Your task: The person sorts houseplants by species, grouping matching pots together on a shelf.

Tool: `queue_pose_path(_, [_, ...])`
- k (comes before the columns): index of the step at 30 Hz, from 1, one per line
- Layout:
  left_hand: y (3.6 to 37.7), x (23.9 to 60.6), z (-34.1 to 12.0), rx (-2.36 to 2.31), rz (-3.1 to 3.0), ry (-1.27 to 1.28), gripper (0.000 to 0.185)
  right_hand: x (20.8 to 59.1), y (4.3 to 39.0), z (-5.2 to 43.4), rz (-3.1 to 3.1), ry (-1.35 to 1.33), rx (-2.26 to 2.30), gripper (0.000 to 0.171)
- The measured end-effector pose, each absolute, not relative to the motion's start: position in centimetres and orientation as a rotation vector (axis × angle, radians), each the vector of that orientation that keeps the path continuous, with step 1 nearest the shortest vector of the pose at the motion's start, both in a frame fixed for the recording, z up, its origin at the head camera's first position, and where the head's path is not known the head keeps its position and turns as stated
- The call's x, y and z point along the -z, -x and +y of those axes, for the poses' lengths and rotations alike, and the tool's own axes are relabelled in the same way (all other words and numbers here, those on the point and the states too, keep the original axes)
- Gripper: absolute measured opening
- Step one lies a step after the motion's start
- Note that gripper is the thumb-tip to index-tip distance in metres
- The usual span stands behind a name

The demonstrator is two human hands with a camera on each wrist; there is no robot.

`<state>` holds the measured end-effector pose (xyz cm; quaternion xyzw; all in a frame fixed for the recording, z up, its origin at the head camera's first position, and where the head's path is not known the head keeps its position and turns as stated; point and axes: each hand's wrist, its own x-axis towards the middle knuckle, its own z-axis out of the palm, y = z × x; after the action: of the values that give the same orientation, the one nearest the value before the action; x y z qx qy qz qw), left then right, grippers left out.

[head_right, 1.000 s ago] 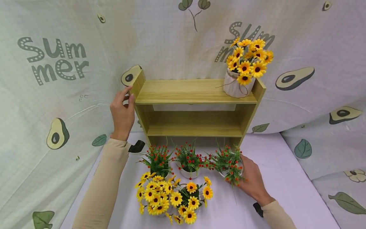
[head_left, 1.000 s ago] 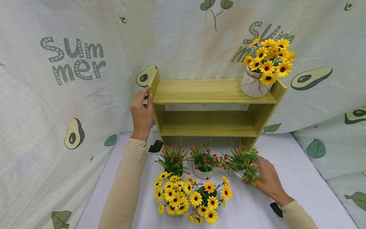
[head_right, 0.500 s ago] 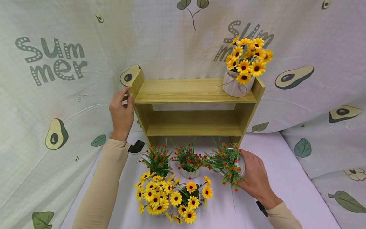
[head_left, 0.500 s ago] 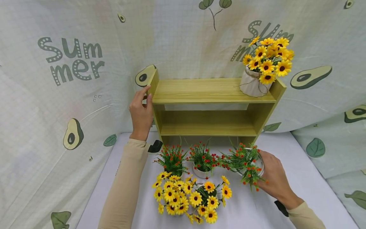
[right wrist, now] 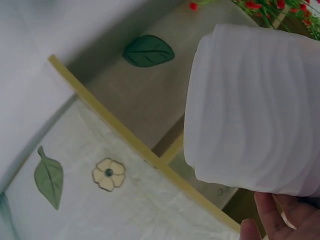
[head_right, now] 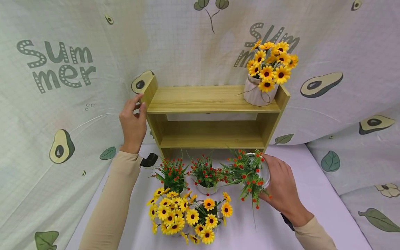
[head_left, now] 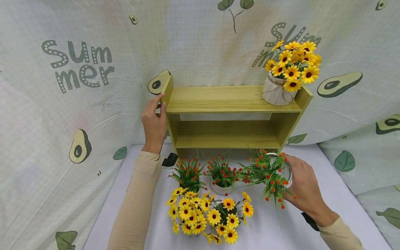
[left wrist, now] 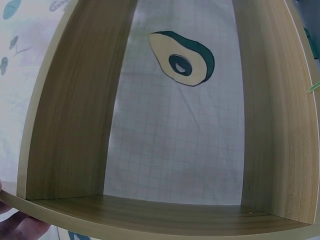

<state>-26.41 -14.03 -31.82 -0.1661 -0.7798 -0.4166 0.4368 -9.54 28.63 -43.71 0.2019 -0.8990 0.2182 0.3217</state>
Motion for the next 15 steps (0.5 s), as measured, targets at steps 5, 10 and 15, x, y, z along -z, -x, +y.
queue_pose_path(5, [26.4, 31.8, -14.1, 1.033, -1.943, 0.41, 0.032, 42.7, 10.1, 28.3, -2.326, -0.544, -0.584, 0.085])
queue_pose_path(10, [26.5, 31.7, -14.0, 1.035, -1.945, 0.409, 0.032, 42.1, 10.7, 27.9, -2.312, -0.522, -0.596, 0.084])
queue_pose_path(15, [26.5, 31.8, -14.0, 1.04, -1.948, 0.409, 0.032, 41.6, 11.2, 27.3, -2.299, -0.459, -0.633, 0.081])
